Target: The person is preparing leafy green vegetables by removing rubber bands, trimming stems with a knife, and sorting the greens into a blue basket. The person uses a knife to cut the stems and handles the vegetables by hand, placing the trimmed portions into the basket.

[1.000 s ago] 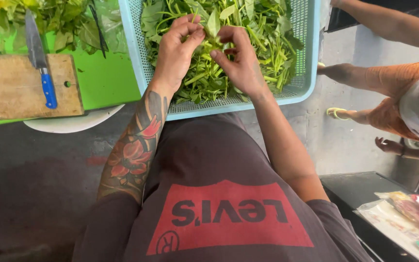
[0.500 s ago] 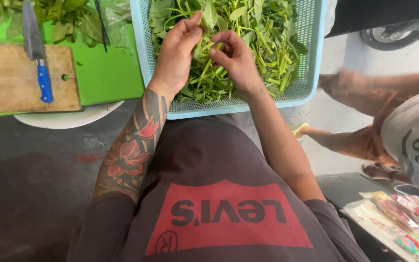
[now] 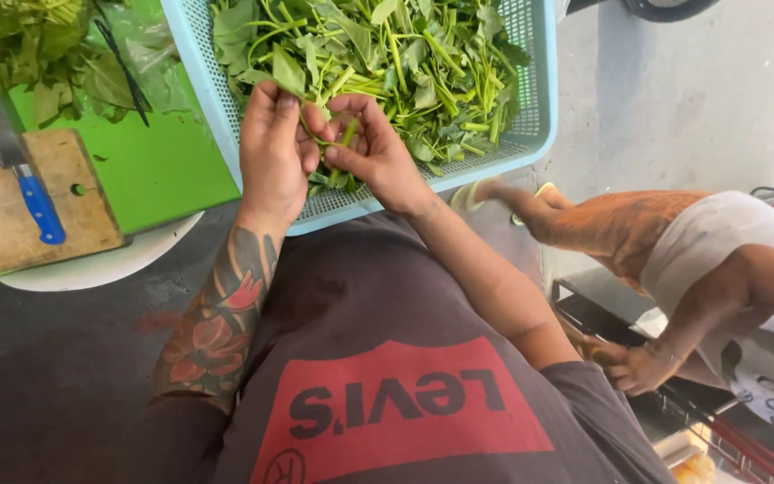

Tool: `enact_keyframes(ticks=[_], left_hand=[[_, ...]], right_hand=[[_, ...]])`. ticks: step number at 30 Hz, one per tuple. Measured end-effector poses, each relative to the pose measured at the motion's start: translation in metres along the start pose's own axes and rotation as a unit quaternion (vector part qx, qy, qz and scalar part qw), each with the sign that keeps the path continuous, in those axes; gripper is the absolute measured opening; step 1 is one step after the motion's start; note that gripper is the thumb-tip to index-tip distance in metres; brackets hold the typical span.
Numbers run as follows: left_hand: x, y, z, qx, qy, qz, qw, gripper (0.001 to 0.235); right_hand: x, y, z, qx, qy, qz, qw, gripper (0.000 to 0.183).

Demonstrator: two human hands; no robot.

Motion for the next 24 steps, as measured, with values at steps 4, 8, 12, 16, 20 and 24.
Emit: enact_keyframes(ticks=[4,8,12,16,20,24], left_hand=[[0.003,0.002,-0.003,-0.031,-0.030,-0.028,0.999,0.013],[0.017,-0.018,-0.016,0.058,-0.091,-0.208,0.972,0.012],[0.038,-0.038,-0.028,0.177,-0.110,-0.339,0.917,0.009],[0.070,-0.032,-0.023,0.204,-0.171,-0.363,0.893,0.011],[0.093,-0.027,-0.027,0.207,-0.201,-0.367,0.884,0.009],[0.081,-0.042,-0.067,0.311,-0.120,-0.398,0.855,0.008]], right_hand=[[0.006,-0.018,0.011,0.013,-0.062,0.025,0.998,0.036],[-0.002,-0.029,0.025,0.032,-0.037,0.038,0.998,0.029],[-0.025,-0.031,0.043,0.032,0.023,0.049,0.998,0.023],[-0.040,-0.039,0.046,0.053,0.066,0.023,0.996,0.019],[-0.054,-0.048,0.047,0.048,0.041,0.055,0.996,0.017],[-0.070,-0.060,0.060,0.114,-0.016,0.110,0.987,0.009]])
Point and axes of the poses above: each hand's wrist, its own z-axis away from the middle knuckle, its own x-axis out of the palm, y = z × x, the point moved 2 cm from there along -z, towards the middle knuckle, and after that the axes turned 7 degrees about y, right-handed, at the moved point
